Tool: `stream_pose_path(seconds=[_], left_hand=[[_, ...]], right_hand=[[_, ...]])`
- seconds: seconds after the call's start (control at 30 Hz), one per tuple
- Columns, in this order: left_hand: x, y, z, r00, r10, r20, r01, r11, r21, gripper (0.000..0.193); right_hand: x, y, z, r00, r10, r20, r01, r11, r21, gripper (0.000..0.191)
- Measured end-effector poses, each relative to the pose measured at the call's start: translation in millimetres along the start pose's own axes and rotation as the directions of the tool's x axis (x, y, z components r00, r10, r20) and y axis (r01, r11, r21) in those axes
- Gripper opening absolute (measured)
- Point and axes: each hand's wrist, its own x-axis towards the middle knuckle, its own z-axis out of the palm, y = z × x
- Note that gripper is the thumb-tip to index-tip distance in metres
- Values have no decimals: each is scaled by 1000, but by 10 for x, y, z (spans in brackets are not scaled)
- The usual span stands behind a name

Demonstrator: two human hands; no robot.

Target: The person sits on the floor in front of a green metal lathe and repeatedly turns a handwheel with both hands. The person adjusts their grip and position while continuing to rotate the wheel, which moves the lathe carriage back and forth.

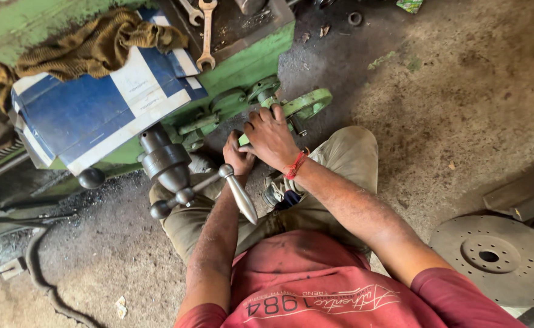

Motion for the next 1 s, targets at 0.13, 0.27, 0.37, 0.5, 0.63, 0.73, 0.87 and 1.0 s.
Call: stream_pose_path(seconds=[0.13, 0.27, 0.37, 0.5, 0.63, 0.73, 0.87, 1.0], left_hand=[[-6, -5, 16, 1000, 2, -15, -1, 1000, 9, 37], [-3, 1, 17, 999, -32, -10, 32, 999, -14, 33], [-2, 6, 8, 999, 23, -30, -24, 1000, -15, 34], [-14, -18, 3, 1000, 13, -6, -13, 1000, -14, 29], [-61, -63, 27, 1000, -14, -18, 13, 1000, -21, 24], [-61, -74, 39, 1000, -4, -23, 4, 1000, -7, 26], [-48, 1, -35, 999, -48, 22, 48, 999, 6, 29], [27, 203, -187, 994, -21, 106, 4, 987, 160, 41]], right_hand=[[4, 3, 6, 1000, 5, 30, -5, 1000, 10, 53], [-10, -17, 62, 998, 3, 58, -3, 1000, 4, 55], [-5, 13, 58, 997, -28, 75, 25, 999, 36, 58], [4, 329, -68, 995, -83, -63, 86, 996, 34, 62], [-44, 712, -209, 999, -32, -21, 34, 991, 126, 84], [-78, 754, -241, 999, -7, 51, -1, 989, 150, 80], [-39, 643, -233, 996, -16, 83, 9, 996, 86, 79], [-10, 604, -215, 995, -9, 98, 1, 997, 80, 81]])
